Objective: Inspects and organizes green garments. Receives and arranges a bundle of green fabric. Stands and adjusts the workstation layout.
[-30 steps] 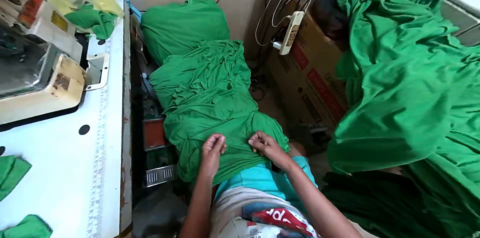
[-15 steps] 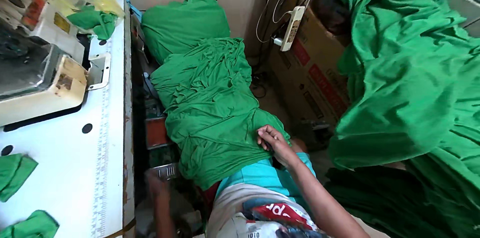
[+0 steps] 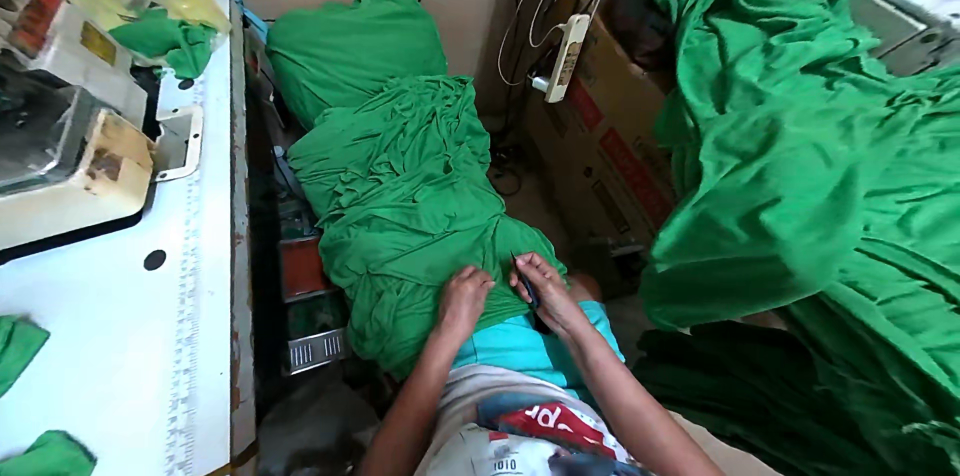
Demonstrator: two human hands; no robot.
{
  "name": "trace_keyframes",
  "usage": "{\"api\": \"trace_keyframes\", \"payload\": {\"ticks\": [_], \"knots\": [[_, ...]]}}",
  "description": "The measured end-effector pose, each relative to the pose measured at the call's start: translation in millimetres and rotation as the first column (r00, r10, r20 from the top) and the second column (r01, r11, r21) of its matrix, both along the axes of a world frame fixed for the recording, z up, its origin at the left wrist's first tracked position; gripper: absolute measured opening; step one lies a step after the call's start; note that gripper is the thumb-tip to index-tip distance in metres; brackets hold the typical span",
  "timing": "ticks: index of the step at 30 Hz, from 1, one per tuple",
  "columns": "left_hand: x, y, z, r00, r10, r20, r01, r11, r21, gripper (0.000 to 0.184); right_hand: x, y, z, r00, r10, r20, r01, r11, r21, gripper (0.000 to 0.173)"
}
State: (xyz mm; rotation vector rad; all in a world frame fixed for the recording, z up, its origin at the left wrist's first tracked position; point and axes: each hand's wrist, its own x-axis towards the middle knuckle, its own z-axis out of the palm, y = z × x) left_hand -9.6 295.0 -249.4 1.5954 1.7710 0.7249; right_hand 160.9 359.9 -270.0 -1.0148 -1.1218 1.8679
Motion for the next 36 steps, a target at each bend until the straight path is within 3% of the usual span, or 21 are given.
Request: {"api": "trace_keyframes", "payload": {"ticks": [3,6,11,15,22,24,26,28,30,31,33,36], "knots": [[-12.8,-1.4,-8.8,0.947,0.168,0.274,-0.158,0.986,-0.057,0.025,2.6,0.4,0.1,0.999,0.045,0.026,-0.045,0.999,0.005,0.014],[-17.7,-4.1,-15.3,0.876,0.218,0.43,-0.217,0.975,-0.052,0.022,1.4,1.6,2.6,0.994,0.093,0.056,-0.095,0.995,0.031,0.013],[-15.8,-2.9,-17.5,0.82,0.271,0.504,-0.298,0.954,-0.027,0.019,-3.1,2.9,12.8,0.931,0.227,0.286,-0.267,0.958,0.108,0.014],[-15.0,0.0,-23.2,0.762,0.325,0.56,-0.383,0.923,-0.014,0.016,-10.6,5.0,23.4,0.745,0.33,0.58,-0.492,0.859,0.143,0.025],[-15.2,0.0,-27.0,0.712,0.31,0.63,-0.402,0.916,0.002,0.015,-29.9,8.1,39.7,0.435,0.317,0.843,-0.685,0.725,0.08,0.031],[-17.6,-4.2,-25.7,0.653,0.313,0.69,-0.424,0.906,-0.01,0.013,-30.1,6.4,39.1,0.429,0.311,0.848,-0.69,0.719,0.085,0.031],[-27.4,-12.7,-16.3,0.588,0.336,0.736,-0.464,0.885,-0.033,0.012,-22.4,6.3,34.9,0.523,0.306,0.796,-0.639,0.758,0.129,0.035],[-47.3,-25.3,-6.2,0.624,0.383,0.681,-0.539,0.842,0.019,0.012,-9.1,8.0,33.8,0.605,0.285,0.744,-0.558,0.818,0.14,0.05],[-72.7,-39.7,-5.0,0.767,0.445,0.462,-0.562,0.813,0.149,0.019,5.6,10.2,33.9,0.577,0.272,0.77,-0.525,0.846,0.095,0.055],[-82.7,-44.3,-5.0,0.826,0.449,0.339,-0.527,0.83,0.184,0.025,12.1,11.9,33.6,0.547,0.272,0.791,-0.529,0.845,0.075,0.048],[-88.5,-43.6,-0.7,0.91,0.356,0.213,-0.394,0.902,0.179,0.032,19.6,13.9,29.0,0.558,0.24,0.794,-0.529,0.84,0.118,0.028],[-71.7,-26.1,8.8,0.996,0.062,0.071,-0.066,0.996,0.058,0.039,19.5,15.0,26.4,0.621,0.171,0.765,-0.49,0.847,0.208,0.02]]}}
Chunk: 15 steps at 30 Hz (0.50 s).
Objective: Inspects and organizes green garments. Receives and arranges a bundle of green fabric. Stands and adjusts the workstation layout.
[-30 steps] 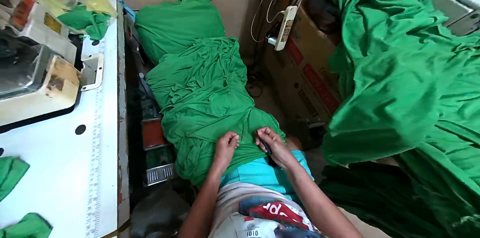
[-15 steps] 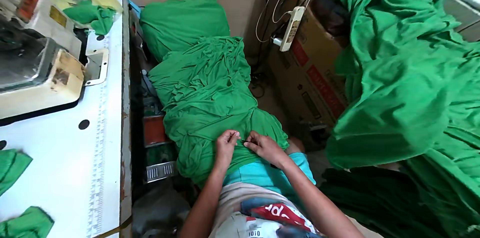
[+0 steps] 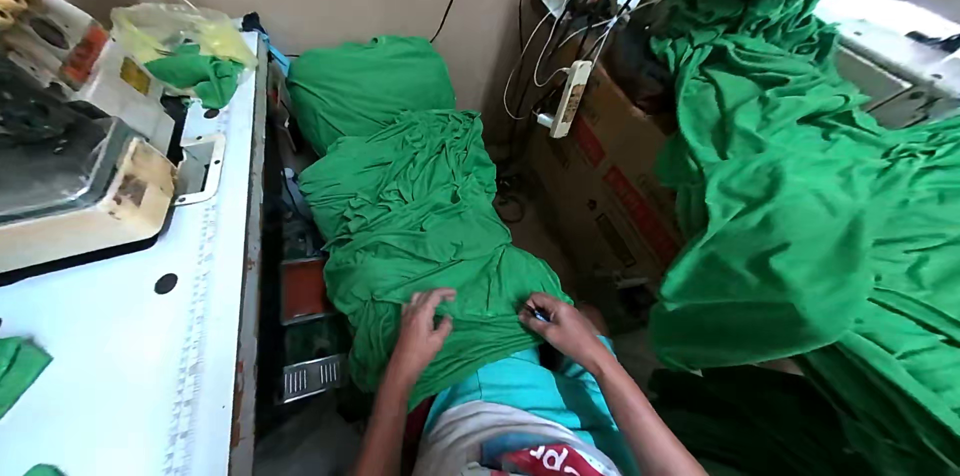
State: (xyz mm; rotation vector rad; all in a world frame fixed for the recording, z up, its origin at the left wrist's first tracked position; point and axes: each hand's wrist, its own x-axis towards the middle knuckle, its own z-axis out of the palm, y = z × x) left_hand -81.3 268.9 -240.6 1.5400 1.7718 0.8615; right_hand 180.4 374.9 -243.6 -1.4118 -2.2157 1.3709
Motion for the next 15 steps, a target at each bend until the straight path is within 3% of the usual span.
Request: {"api": "trace_keyframes", "payload": {"ticks": [2,4,9,11,15], "knots": [[15.1,16.3,1.8,0.976,-0.155,-0.153,0.137,0.983,-0.126,0.04,-1.9,2.3,1.1,0.997,-0.04,-0.06,0.041,0.999,0.01,0.019],[26.0,26.7,-2.0,0.964,-0.154,-0.215,0.126,0.982,-0.138,0.028,-1.7,3.2,0.5,0.987,-0.088,-0.134,0.091,0.996,0.015,0.02],[28.8,36.3,-11.1,0.997,-0.032,-0.067,0.022,0.989,-0.145,0.033,2.8,8.8,-15.9,0.924,-0.211,-0.319,0.223,0.975,0.0,0.027],[30.3,37.7,-17.7,0.996,-0.025,-0.089,0.01,0.986,-0.164,0.034,1.4,10.0,-23.8,0.943,-0.235,-0.235,0.244,0.97,0.011,0.025],[37.9,44.3,-8.8,0.953,-0.024,-0.303,-0.038,0.98,-0.197,0.033,-8.0,2.2,-15.2,0.944,-0.31,0.111,0.292,0.944,0.152,0.036]]}}
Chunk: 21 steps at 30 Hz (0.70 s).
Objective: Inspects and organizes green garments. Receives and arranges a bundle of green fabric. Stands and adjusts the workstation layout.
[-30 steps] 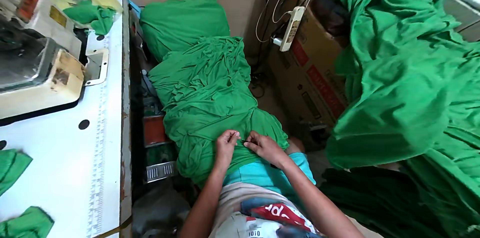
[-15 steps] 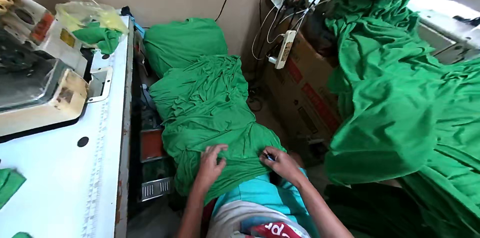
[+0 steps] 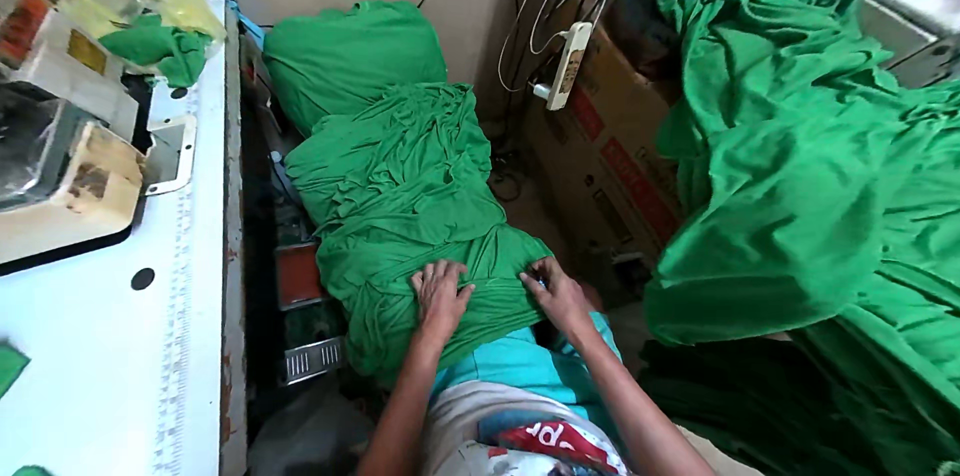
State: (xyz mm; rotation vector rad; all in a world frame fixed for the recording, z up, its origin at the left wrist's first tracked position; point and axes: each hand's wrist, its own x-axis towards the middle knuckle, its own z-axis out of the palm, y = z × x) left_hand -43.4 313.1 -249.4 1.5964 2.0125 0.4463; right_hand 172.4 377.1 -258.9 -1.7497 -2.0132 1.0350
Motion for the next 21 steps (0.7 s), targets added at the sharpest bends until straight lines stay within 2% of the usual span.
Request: {"api": "trace_keyframes", "payload": {"ticks": [2,3,5,6,8,10,12,14,16,18,21], "knots": [[3.4,2.1,12.7,0.999,0.028,0.021,-0.029,0.998,0.059,0.036,-4.2,-6.1,11.1,0.995,-0.053,0.087,0.038,0.987,0.158,0.035],[5.6,1.9,16.1,0.996,0.043,0.073,-0.05,0.993,0.105,0.033,-5.5,-8.3,15.3,0.995,-0.066,0.076,0.046,0.97,0.238,0.033],[12.1,1.6,14.2,0.973,0.062,0.221,-0.109,0.972,0.208,0.024,-8.1,-9.4,21.2,0.999,-0.022,-0.027,0.03,0.941,0.338,0.03],[15.1,2.1,12.1,0.954,0.046,0.297,-0.116,0.968,0.223,0.023,-10.3,-9.2,24.0,0.994,0.029,-0.106,0.008,0.943,0.333,0.03],[19.9,5.0,7.5,0.928,-0.007,0.373,-0.061,0.984,0.168,0.026,-17.4,-7.8,27.6,0.954,0.127,-0.273,-0.069,0.975,0.21,0.032],[24.8,8.8,3.2,0.946,-0.047,0.32,0.034,0.998,0.046,0.033,-25.6,-4.2,19.5,0.911,0.148,-0.385,-0.145,0.989,0.037,0.035],[28.3,11.0,-1.3,0.965,-0.053,0.257,0.059,0.998,-0.014,0.028,-29.2,-0.7,3.7,0.905,0.115,-0.409,-0.181,0.975,-0.127,0.043],[26.5,12.1,-4.0,0.963,-0.02,0.268,0.017,1.0,0.015,0.026,-27.7,1.1,-7.7,0.871,0.021,-0.492,-0.145,0.965,-0.217,0.047],[19.7,12.3,-10.6,0.925,0.028,0.379,-0.038,0.999,0.018,0.026,-22.4,3.3,-9.1,0.8,-0.061,-0.596,-0.146,0.945,-0.293,0.042],[12.8,12.5,-20.1,0.843,0.077,0.532,-0.094,0.996,0.005,0.025,-18.4,3.5,-8.4,0.754,-0.097,-0.65,-0.169,0.927,-0.335,0.035],[10.4,11.9,-27.7,0.741,0.12,0.661,-0.165,0.986,0.006,0.022,-18.8,1.6,-6.5,0.775,-0.055,-0.63,-0.184,0.933,-0.309,0.022]]}}
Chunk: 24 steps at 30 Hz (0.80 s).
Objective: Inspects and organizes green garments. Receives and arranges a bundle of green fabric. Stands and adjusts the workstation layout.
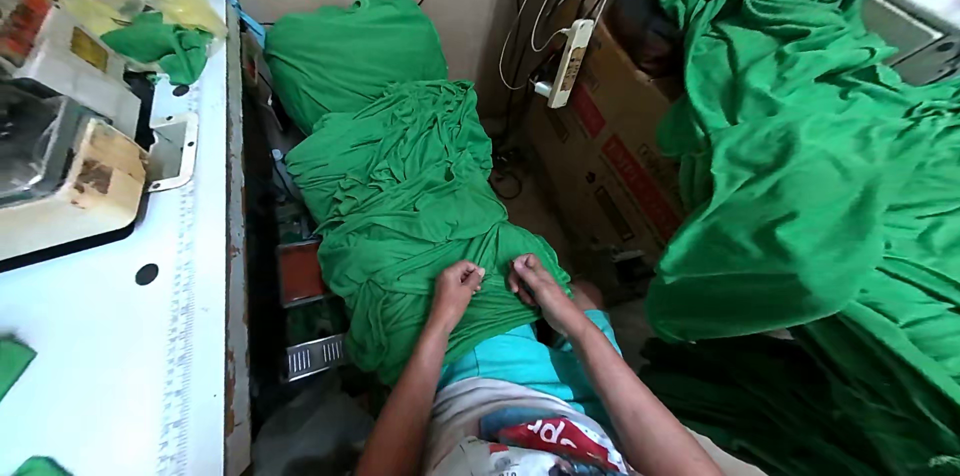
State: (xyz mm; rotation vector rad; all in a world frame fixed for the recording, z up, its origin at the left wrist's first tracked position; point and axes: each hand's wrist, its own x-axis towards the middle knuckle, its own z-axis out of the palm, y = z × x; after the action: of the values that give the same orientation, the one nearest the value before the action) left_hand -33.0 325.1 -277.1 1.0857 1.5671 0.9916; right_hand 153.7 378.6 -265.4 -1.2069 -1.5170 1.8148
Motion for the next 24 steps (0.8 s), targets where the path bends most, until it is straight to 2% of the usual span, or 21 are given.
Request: {"api": "trace_keyframes", "payload": {"ticks": [4,7,13,15,17,19,20,22,24], "knots": [[3.2,-1.1,-3.6,0.995,0.086,0.045,-0.088,0.995,0.039,0.021,-1.7,-3.1,6.9,0.94,0.146,0.309,-0.203,0.966,0.16,0.032],[4.9,-1.0,-4.6,0.992,0.109,0.063,-0.111,0.993,0.04,0.021,-7.3,-3.6,13.3,0.837,0.184,0.515,-0.309,0.936,0.168,0.036],[5.2,0.8,-12.9,0.986,0.132,0.098,-0.139,0.988,0.068,0.019,-24.8,-4.5,33.5,0.664,0.225,0.714,-0.434,0.893,0.122,0.037],[5.0,0.7,-11.9,0.979,0.153,0.138,-0.163,0.985,0.059,0.018,-27.3,-4.4,34.7,0.644,0.23,0.729,-0.447,0.887,0.116,0.037],[5.3,-0.6,-10.1,0.965,0.188,0.185,-0.2,0.979,0.047,0.017,-22.1,-2.2,25.7,0.729,0.209,0.652,-0.382,0.915,0.133,0.035],[5.4,-4.6,-6.4,0.971,0.195,0.142,-0.204,0.977,0.056,0.017,-13.1,-0.9,9.3,0.892,0.116,0.436,-0.206,0.964,0.166,0.029],[6.5,-7.3,-2.8,0.982,0.178,0.059,-0.182,0.981,0.072,0.018,-10.1,-1.1,5.6,0.951,0.054,0.304,-0.101,0.985,0.142,0.024],[13.1,-13.8,7.5,0.976,0.109,-0.189,-0.09,0.99,0.104,0.022,-6.3,-2.5,4.5,0.993,-0.056,0.101,0.052,0.998,0.039,0.018],[21.1,-16.6,16.2,0.911,0.005,-0.413,0.035,0.996,0.087,0.026,-3.9,-3.8,4.1,0.995,-0.103,0.015,0.103,0.994,-0.019,0.016]]}}
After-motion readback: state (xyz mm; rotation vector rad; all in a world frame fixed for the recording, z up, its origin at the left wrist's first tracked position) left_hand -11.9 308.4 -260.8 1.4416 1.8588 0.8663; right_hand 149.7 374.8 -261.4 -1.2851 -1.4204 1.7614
